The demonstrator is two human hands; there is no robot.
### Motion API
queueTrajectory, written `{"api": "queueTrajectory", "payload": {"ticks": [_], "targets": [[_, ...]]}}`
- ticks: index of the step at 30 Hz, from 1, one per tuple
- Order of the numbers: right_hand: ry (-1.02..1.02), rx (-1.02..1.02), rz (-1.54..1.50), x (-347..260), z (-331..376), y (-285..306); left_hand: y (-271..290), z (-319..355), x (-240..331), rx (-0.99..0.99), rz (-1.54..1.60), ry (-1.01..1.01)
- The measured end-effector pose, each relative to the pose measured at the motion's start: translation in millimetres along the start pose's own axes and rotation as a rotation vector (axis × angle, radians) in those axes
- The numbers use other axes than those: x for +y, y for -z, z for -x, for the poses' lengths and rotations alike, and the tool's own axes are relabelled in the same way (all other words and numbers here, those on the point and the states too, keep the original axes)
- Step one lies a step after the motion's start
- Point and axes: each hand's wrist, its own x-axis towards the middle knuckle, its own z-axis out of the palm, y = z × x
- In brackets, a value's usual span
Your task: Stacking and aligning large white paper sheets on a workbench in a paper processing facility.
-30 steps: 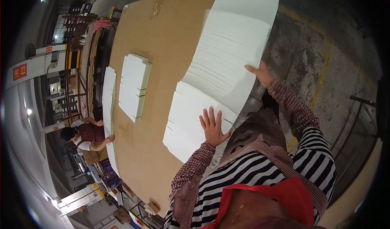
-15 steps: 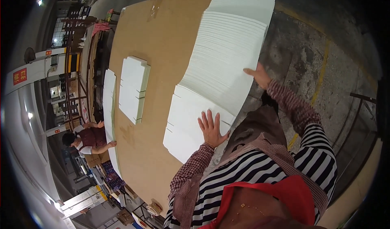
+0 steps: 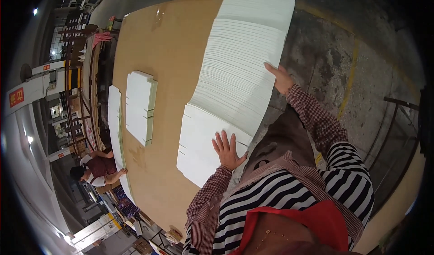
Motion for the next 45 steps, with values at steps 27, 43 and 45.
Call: {"api": "queueTrajectory", "payload": {"ticks": [27, 43, 45], "targets": [[-0.026, 0.43, 0.838, 14.9, -8.8, 21.4, -1.2, -6.0, -0.2, -0.043, 0.046, 0.039], [0.032, 0.411, 0.803, 14.4, -6.9, 15.0, -2.4, -4.2, -2.2, -0.037, 0.001, 0.041], [0.013, 0.391, 0.81, 8.2, 1.6, 11.8, -1.6, -4.6, -1.7, -0.041, -0.006, 0.049]]}}
